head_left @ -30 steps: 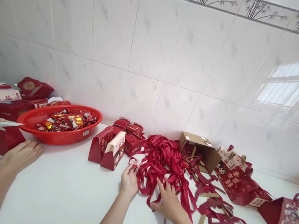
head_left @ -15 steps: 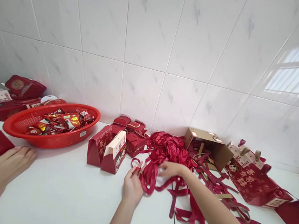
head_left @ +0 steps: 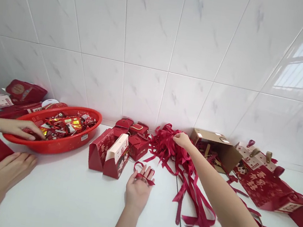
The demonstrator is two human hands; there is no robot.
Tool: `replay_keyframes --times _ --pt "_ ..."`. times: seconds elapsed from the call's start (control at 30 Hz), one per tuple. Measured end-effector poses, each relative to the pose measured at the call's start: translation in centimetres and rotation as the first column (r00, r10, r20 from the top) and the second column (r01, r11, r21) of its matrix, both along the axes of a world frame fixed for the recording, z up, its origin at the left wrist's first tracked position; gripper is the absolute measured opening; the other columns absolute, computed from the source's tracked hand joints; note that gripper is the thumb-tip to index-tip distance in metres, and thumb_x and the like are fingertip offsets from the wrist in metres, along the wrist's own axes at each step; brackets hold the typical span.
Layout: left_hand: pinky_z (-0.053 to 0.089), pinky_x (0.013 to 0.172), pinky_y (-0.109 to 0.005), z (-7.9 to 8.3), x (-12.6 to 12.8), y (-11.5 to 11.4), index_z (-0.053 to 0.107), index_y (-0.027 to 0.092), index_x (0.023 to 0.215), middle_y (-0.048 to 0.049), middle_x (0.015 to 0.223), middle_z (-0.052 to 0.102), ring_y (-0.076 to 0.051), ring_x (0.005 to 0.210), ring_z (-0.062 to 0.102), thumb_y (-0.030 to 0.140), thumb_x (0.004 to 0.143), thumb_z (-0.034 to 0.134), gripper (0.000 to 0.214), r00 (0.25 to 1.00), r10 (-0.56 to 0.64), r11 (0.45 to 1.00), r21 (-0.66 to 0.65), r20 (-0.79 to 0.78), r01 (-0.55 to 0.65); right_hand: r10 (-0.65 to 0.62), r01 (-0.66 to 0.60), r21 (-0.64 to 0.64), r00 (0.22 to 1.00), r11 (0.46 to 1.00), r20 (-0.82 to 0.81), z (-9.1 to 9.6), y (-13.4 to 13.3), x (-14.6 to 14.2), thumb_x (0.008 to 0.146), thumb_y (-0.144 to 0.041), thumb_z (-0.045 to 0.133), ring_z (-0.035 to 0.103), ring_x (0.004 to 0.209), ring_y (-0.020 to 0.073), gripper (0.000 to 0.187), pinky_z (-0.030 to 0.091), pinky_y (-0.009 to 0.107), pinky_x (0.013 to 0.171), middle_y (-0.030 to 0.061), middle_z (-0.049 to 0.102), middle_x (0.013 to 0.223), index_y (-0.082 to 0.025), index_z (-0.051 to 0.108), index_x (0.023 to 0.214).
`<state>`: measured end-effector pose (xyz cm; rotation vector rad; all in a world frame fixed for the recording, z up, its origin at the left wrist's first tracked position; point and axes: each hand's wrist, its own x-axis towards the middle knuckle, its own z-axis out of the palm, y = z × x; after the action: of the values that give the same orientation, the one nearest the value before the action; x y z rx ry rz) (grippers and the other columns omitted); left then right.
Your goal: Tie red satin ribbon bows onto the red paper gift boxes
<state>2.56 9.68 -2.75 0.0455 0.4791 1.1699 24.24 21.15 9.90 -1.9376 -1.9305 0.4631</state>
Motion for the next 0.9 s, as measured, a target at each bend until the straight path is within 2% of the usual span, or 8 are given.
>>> replay_keyframes --times 0.13,0.27,0.4,0.57,0.63,0.7,0.8,0.9 --pt "0.047 0.088 -0.042 0.3 0.3 -0.3 0.063 0.015 0.113 -0.0174 0.124 0.059 -0.030 0.120 0.053 0.042 0.084 0.047 0.042 0.996 -0.078 0.996 0.041 0.036 0.076 0.207 -0.205 -0.047 0.977 0.978 0.044 0.5 -4.3 -1.4 0.092 -0.035 0.053 0.060 0.097 0.0193 0.026 0.051 0.038 0.084 0.0063 0.061 0.111 -0.016 0.061 0.107" --pt "0.047 0.086 -0.047 0.9 0.6 -0.9 0.062 0.016 0.110 -0.0174 0.117 0.063 -0.034 0.114 0.055 0.049 0.086 0.046 0.044 0.983 -0.172 0.982 0.090 0.065 0.166 0.443 -0.432 -0.160 0.896 0.888 0.040 -1.0 -8.2 -4.1 0.087 -0.044 0.058 0.062 0.083 0.0158 0.031 0.051 0.034 0.079 0.0034 0.066 0.092 -0.014 0.065 0.092" --pt "0.046 0.088 -0.050 1.4 1.0 -1.5 0.063 0.018 0.103 -0.0153 0.107 0.067 -0.034 0.108 0.058 0.053 0.089 0.041 0.044 0.969 -0.233 0.966 0.133 0.083 0.221 0.509 -0.482 -0.236 0.858 0.844 0.069 -3.9 -10.5 -6.2 0.073 -0.051 0.071 0.062 0.078 0.0167 0.039 0.051 0.034 0.074 0.0033 0.067 0.085 -0.015 0.066 0.087" --pt "0.043 0.095 -0.050 1.4 1.4 -1.5 0.061 0.014 0.107 -0.0165 0.109 0.065 -0.030 0.107 0.059 0.054 0.089 0.041 0.048 0.961 -0.263 0.957 0.150 0.085 0.249 0.567 -0.533 -0.291 0.823 0.794 0.038 -5.4 -10.5 -6.4 0.089 -0.035 0.059 0.062 0.085 0.0159 0.024 0.052 0.035 0.078 0.0038 0.064 0.095 -0.013 0.062 0.095" --pt "0.041 0.097 -0.051 1.5 1.4 -1.5 0.061 0.016 0.111 -0.0173 0.114 0.063 -0.030 0.112 0.057 0.056 0.088 0.041 0.051 0.959 -0.269 0.955 0.155 0.085 0.254 0.545 -0.515 -0.295 0.838 0.805 0.024 -4.4 -9.5 -5.5 0.090 -0.034 0.057 0.063 0.086 0.0164 0.025 0.053 0.035 0.076 0.0044 0.064 0.099 -0.012 0.061 0.101" --pt "0.038 0.099 -0.052 1.6 1.3 -1.5 0.058 0.017 0.118 -0.0176 0.121 0.060 -0.032 0.118 0.053 0.059 0.086 0.042 0.055 0.957 -0.277 0.952 0.162 0.088 0.261 0.461 -0.437 -0.263 0.887 0.860 0.034 -2.7 -8.0 -4.2 0.090 -0.034 0.057 0.062 0.089 0.0180 0.027 0.054 0.035 0.076 0.0052 0.062 0.105 -0.013 0.060 0.108" --pt "0.035 0.102 -0.050 1.8 1.1 -1.5 0.053 0.019 0.127 -0.0151 0.132 0.054 -0.031 0.127 0.046 0.058 0.086 0.043 0.058 0.955 -0.280 0.948 0.184 0.099 0.259 0.222 -0.213 -0.109 0.972 0.971 0.073 0.5 -5.6 -1.4 0.091 -0.034 0.055 0.060 0.097 0.0206 0.030 0.053 0.039 0.082 0.0071 0.059 0.115 -0.015 0.057 0.115" --pt "0.035 0.103 -0.047 1.7 0.8 -1.4 0.051 0.018 0.130 -0.0149 0.136 0.052 -0.029 0.131 0.042 0.055 0.087 0.044 0.058 0.957 -0.270 0.951 0.185 0.103 0.249 -0.059 0.053 0.082 0.995 0.995 0.074 2.9 -4.0 1.4 0.091 -0.033 0.055 0.059 0.101 0.0209 0.033 0.052 0.041 0.084 0.0085 0.057 0.119 -0.016 0.054 0.119"
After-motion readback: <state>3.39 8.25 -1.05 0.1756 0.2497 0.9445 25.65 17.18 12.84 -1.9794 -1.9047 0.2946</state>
